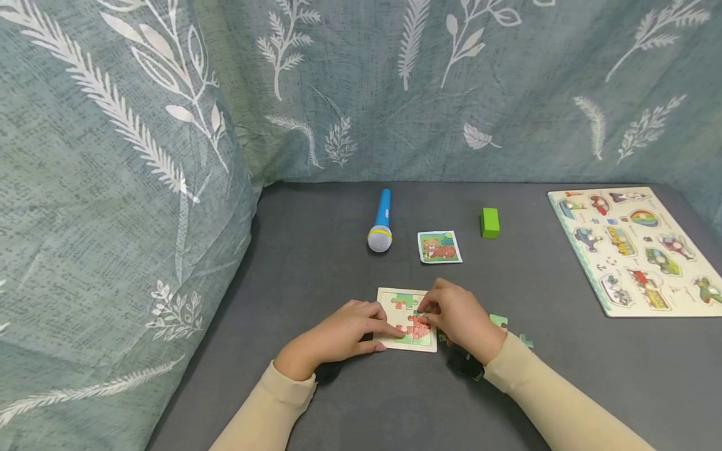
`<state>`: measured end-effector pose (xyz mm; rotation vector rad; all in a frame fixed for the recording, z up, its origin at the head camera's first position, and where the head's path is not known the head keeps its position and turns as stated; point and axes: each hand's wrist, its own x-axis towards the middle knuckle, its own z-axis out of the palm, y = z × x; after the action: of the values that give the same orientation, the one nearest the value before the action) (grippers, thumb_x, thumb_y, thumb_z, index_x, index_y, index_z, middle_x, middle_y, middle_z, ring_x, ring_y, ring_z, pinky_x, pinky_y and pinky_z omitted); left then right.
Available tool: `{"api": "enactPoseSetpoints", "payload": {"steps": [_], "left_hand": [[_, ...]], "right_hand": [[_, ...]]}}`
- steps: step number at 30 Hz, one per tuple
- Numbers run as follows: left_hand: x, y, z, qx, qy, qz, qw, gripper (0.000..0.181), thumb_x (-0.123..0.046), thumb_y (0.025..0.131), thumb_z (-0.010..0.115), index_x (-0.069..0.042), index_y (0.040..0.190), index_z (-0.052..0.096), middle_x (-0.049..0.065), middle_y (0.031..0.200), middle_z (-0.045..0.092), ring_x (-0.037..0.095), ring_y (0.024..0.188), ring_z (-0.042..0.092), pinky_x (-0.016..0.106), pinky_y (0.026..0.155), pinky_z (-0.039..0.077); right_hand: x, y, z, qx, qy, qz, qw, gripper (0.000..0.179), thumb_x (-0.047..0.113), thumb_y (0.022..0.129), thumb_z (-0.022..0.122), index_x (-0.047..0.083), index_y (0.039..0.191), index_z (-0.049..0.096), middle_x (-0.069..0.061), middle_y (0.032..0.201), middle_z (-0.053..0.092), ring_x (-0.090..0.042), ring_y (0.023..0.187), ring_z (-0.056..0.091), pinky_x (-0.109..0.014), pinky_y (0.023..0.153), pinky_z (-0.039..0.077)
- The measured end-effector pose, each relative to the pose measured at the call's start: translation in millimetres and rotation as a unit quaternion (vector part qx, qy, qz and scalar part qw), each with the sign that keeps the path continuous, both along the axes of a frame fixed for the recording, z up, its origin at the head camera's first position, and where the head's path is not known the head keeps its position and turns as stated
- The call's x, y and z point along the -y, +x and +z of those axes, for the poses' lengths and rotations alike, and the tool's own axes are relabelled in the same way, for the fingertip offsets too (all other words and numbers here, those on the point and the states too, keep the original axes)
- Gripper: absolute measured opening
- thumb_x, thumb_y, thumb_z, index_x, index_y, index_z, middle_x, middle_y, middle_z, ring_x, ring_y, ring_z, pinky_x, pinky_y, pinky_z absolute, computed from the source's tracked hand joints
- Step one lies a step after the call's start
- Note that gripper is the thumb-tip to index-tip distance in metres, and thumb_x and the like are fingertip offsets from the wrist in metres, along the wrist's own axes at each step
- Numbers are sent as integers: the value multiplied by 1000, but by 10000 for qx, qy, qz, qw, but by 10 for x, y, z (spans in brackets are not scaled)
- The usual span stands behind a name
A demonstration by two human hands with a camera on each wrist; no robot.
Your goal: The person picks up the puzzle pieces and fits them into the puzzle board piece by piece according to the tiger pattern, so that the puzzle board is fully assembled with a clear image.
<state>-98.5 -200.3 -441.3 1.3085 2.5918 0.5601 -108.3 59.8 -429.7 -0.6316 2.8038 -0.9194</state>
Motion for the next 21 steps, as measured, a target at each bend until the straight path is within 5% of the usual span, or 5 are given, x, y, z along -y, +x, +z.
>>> {"api": "enactPoseSetpoints", "payload": {"steps": [6, 11, 16, 21], "left_hand": [[-39, 10, -8, 44, 18, -19, 10000, 37, -26, 97, 78, -28, 134, 75, -9, 99, 55, 6, 84, 47, 34, 92, 42], [-38, -1, -21, 138, 26, 6, 9999, 37, -25, 97, 78, -28, 134, 75, -10, 99, 55, 5, 84, 46, 34, 93, 42], [-20, -15, -17, 188, 23, 90, 9998, 37, -24, 97, 79, -28, 134, 75, -10, 100, 55, 5, 86, 47, 36, 94, 42], [-14, -12, -5, 244, -4, 121, 9996, 37, -24, 97, 78, -27, 134, 75, -9, 101, 56, 5, 87, 47, 36, 93, 41]], "right_hand": [[-211, 45, 37, -454, 456, 128, 9978, 18, 16, 80, 93, 12, 94, 82, 3, 88, 57, -10, 71, 54, -31, 66, 49], [-475, 67, 36, -193, 716, 280, 9969, 33, 25, 71, 99, 14, 88, 73, 3, 87, 54, -13, 75, 50, -36, 71, 49], [-552, 65, 18, 235, 351, 612, 9972, 33, 25, 73, 98, 17, 82, 67, 6, 83, 51, -10, 73, 46, -31, 68, 43], [-583, 16, 41, 910, -637, 630, 9918, 30, 10, 83, 90, 13, 83, 60, 7, 79, 59, -8, 71, 53, -27, 65, 45]]}}
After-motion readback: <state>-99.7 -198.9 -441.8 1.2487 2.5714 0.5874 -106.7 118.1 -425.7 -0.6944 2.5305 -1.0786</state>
